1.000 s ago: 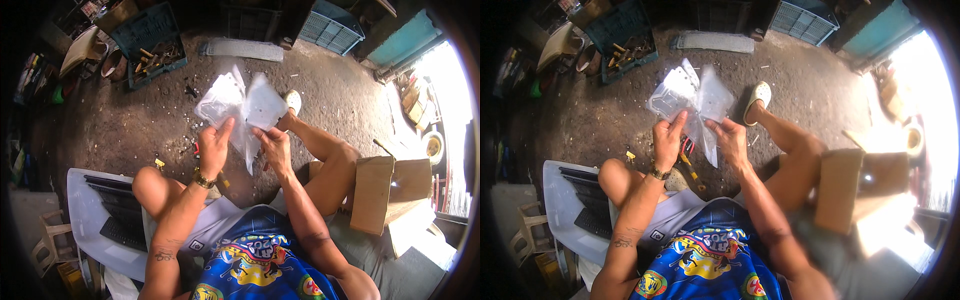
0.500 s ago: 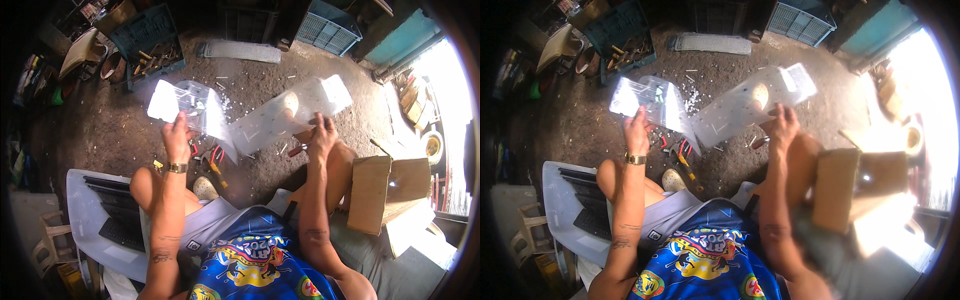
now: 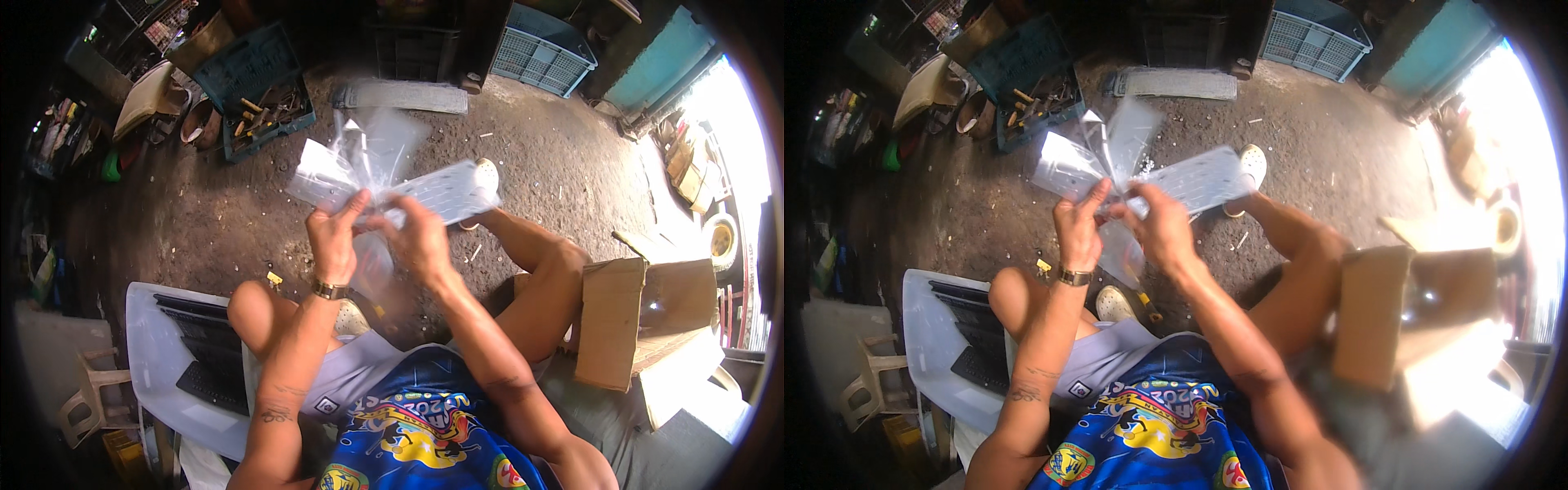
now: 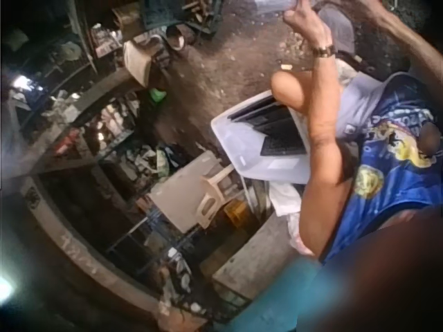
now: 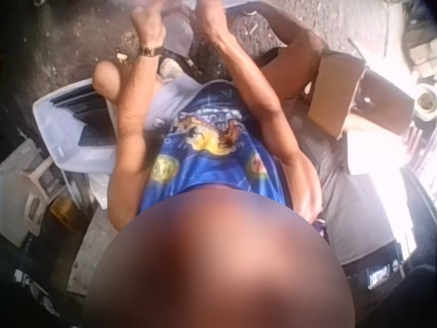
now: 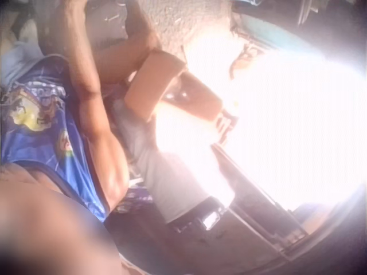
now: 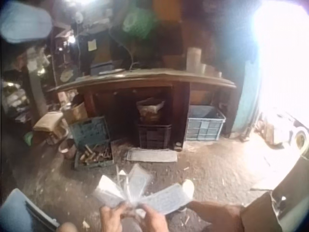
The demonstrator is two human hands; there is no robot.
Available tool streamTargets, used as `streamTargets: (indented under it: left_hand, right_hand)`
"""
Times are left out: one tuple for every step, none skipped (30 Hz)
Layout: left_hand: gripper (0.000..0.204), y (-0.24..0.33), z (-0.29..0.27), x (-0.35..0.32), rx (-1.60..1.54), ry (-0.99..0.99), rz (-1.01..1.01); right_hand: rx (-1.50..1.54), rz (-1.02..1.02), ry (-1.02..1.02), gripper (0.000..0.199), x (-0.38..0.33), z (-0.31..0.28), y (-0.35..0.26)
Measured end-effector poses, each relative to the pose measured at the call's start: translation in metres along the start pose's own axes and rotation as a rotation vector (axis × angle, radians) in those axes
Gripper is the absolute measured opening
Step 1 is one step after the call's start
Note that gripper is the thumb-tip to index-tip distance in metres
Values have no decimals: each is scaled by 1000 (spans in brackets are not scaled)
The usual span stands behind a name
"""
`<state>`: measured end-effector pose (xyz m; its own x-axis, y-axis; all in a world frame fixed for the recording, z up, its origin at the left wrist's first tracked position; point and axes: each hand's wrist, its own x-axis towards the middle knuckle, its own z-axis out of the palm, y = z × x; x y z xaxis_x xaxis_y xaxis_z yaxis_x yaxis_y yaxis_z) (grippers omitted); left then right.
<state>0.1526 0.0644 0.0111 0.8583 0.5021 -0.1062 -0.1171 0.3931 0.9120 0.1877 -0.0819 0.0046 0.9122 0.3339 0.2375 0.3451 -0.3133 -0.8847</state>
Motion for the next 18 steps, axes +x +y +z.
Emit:
streamTargets:
  left_hand:
    - [19,-1,1,-3,16,-35,-1]
    - [18,-2,-1,-5,25,-91,-5]
    - [17,-3,-2,-6,93,-50,-31]
    - [17,-4,-5,-6,75,-105,-3]
    - [18,-5,-7,-7,66,-151,3]
    - [18,-7,-8,-7,53,-198,6]
    - [17,-9,-11,-7,136,-211,24]
    - [16,-12,-11,-6,136,-208,30]
    - [16,-14,-12,-5,139,-201,31]
    - [16,-15,-12,-4,134,-207,45]
    - [15,-16,-13,-2,123,-213,29]
    - [15,-18,-13,-1,159,-190,8]
    - [14,-19,-14,0,190,-166,-2]
    - [14,-21,-14,1,220,-163,-22]
    - [14,-23,-14,2,283,-139,-11]
    - [13,-25,-15,2,344,-137,-9]
    - [13,-28,-16,3,425,-96,-13]
    - [13,-30,-18,4,366,-128,-25]
  right_hand:
    - [11,56,-6,26,-1,12,-2]
    - [9,125,-55,27,-2,22,-3]
    - [61,209,-64,26,-3,25,-1]
    - [211,252,-35,28,-2,27,2]
    - [282,237,-27,31,-2,23,7]
    - [298,329,-22,33,-1,18,12]
    - [326,357,-49,35,0,11,18]
    - [362,376,-78,33,1,4,24]
    - [399,397,-105,32,1,-3,29]
    - [457,389,-137,30,2,-11,33]
    - [476,416,-126,27,3,-16,37]
    - [437,420,-79,23,3,-21,41]
    - [452,389,15,22,4,-24,45]
    - [486,364,49,20,3,-25,48]
    - [425,421,144,18,4,-28,52]
    - [387,430,182,19,2,-28,55]
    - [339,410,126,19,3,-29,60]
    - [252,388,167,20,3,-30,65]
